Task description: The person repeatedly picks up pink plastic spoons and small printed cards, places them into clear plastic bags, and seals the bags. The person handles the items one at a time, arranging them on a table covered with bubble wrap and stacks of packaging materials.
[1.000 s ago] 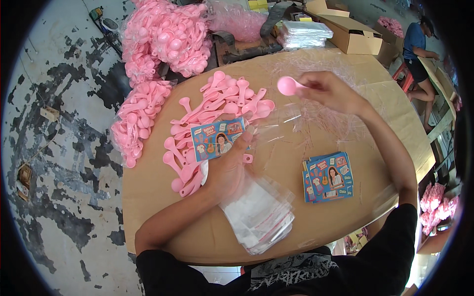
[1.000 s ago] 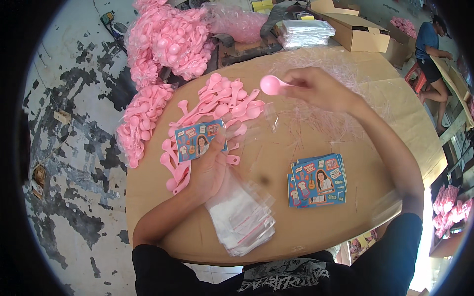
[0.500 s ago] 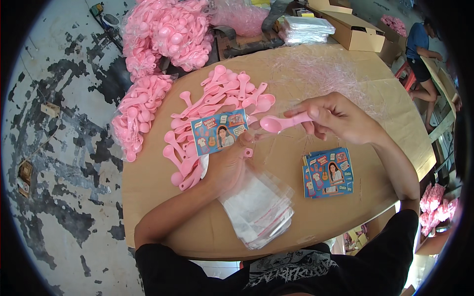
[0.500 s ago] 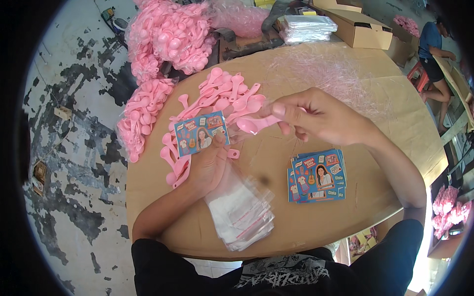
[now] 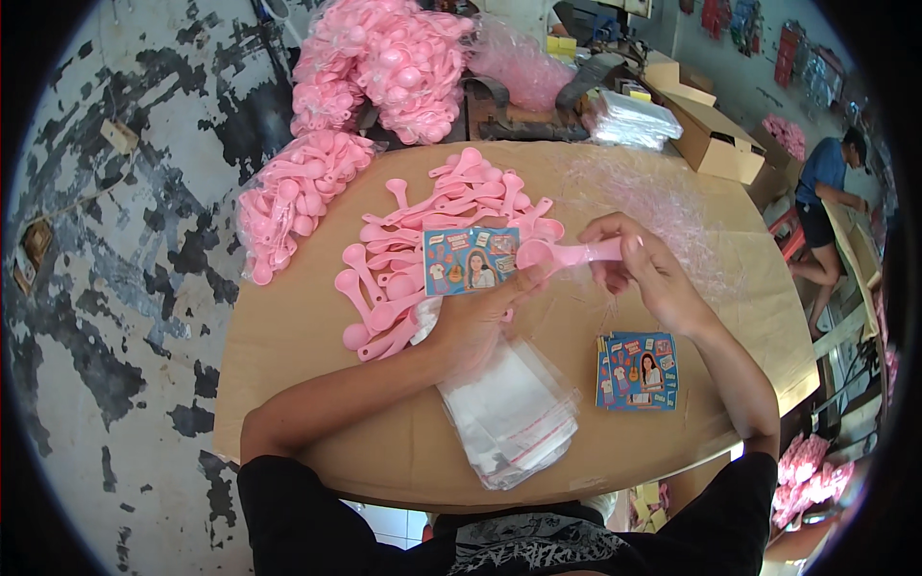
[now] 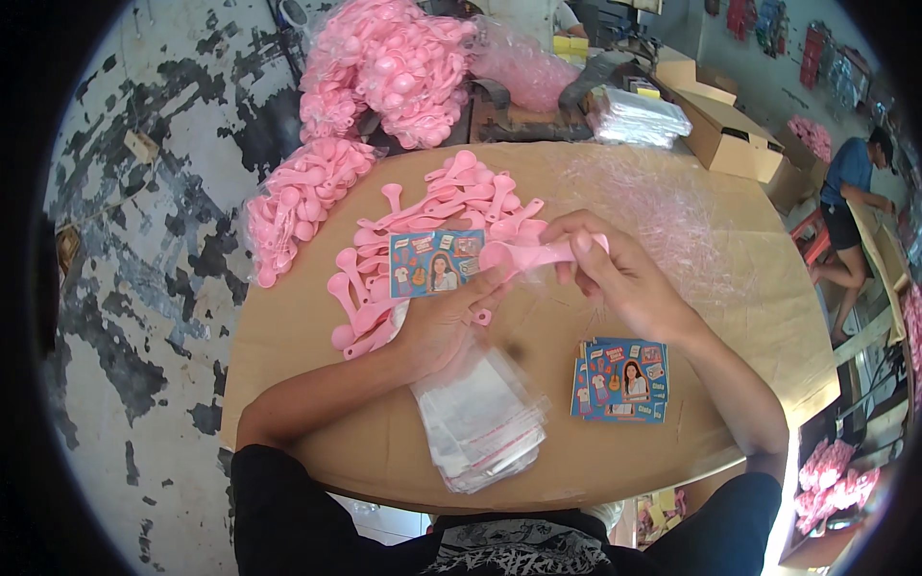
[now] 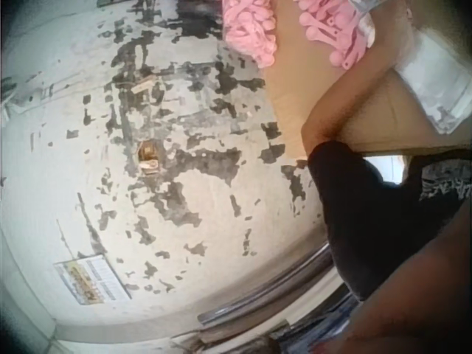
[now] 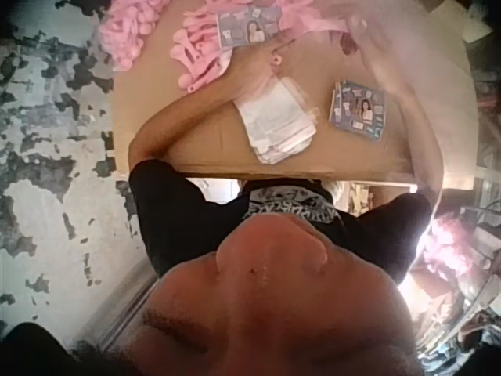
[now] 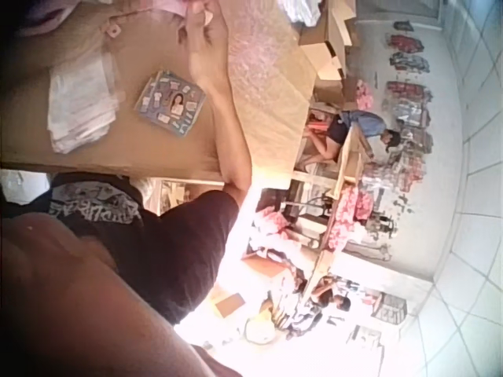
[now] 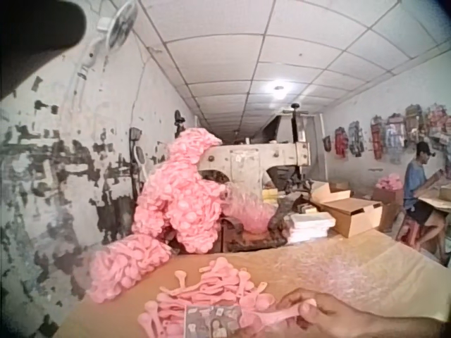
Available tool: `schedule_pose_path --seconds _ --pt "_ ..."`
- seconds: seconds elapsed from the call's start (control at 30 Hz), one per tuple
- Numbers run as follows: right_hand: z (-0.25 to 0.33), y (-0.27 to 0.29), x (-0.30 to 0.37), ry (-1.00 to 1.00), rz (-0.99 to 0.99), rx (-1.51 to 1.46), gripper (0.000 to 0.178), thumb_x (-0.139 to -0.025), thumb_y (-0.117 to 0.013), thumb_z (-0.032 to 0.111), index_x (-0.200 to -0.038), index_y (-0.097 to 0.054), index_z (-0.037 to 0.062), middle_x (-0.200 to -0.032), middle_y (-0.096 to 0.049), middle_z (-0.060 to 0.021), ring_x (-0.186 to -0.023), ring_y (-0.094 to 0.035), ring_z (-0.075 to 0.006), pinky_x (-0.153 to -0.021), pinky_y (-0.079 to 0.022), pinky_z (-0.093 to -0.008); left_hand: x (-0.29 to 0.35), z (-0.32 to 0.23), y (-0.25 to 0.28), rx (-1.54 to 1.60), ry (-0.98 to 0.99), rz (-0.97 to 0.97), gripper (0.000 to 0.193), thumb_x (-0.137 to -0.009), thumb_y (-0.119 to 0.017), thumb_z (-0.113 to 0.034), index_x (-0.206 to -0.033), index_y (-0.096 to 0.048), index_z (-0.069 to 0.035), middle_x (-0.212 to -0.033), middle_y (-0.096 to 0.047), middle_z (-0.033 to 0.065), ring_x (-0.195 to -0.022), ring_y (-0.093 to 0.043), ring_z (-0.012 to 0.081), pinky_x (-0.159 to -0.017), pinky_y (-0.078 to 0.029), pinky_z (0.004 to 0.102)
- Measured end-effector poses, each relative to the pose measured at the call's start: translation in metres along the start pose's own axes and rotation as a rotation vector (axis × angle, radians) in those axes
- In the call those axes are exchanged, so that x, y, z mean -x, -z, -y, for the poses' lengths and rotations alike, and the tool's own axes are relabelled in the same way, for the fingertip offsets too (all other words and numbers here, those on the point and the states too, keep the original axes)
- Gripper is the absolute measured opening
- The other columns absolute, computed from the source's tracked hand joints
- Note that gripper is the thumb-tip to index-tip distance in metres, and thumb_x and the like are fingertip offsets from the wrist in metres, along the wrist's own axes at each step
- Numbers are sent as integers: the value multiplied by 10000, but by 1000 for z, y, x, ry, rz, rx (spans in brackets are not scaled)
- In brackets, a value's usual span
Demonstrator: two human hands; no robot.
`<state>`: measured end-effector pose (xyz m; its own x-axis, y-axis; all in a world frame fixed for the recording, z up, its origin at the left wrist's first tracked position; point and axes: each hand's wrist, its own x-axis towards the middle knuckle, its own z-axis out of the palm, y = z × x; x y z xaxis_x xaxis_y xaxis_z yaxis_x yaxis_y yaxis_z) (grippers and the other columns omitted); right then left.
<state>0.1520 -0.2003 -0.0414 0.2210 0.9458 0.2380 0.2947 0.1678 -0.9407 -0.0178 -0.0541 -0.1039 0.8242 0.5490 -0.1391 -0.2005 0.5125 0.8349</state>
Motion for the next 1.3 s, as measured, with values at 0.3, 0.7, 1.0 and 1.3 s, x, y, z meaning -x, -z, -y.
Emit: schedule_pose_path --seconds 0.3,0.7,1.0,1.3 --pt "10 -14 1 97 -13 484 273 -937 -648 317 -918 -547 64 -725 -571 23 -644 -499 -30 -546 -359 -201 3 -1 9 48 177 234 224 -884 -713 -178 -1022 -620 -28 -935 -627 40 -844 -634 134 -720 -542 297" --pt "107 63 -8 77 -285 660 179 -964 -575 199 -964 -638 31 -733 -588 31 -617 -493 -16 -532 -354 -181 -3 -5 2 11 -166 272 854 -843 -746 -129 -1472 -168 -115 -1283 -516 135 -1132 -563 209 -926 -499 370" --pt "98 80 -17 389 -162 735 139 -897 -621 117 -867 -672 -9 -572 -454 80 -517 -358 7 -452 -258 -215 -3 0 0 -155 -188 378 794 -849 -597 -2 -1507 -168 -117 -1426 -405 186 -1309 -438 261 -1071 -384 408" --pt "83 18 -31 233 -161 745 278 -876 -689 186 -666 -614 20 -502 -459 19 -450 -391 -30 -420 -273 -250 -12 7 4 -332 -261 512 809 -879 -671 -123 -1507 -162 -86 -1511 -253 140 -1373 -313 272 -1143 -251 411"
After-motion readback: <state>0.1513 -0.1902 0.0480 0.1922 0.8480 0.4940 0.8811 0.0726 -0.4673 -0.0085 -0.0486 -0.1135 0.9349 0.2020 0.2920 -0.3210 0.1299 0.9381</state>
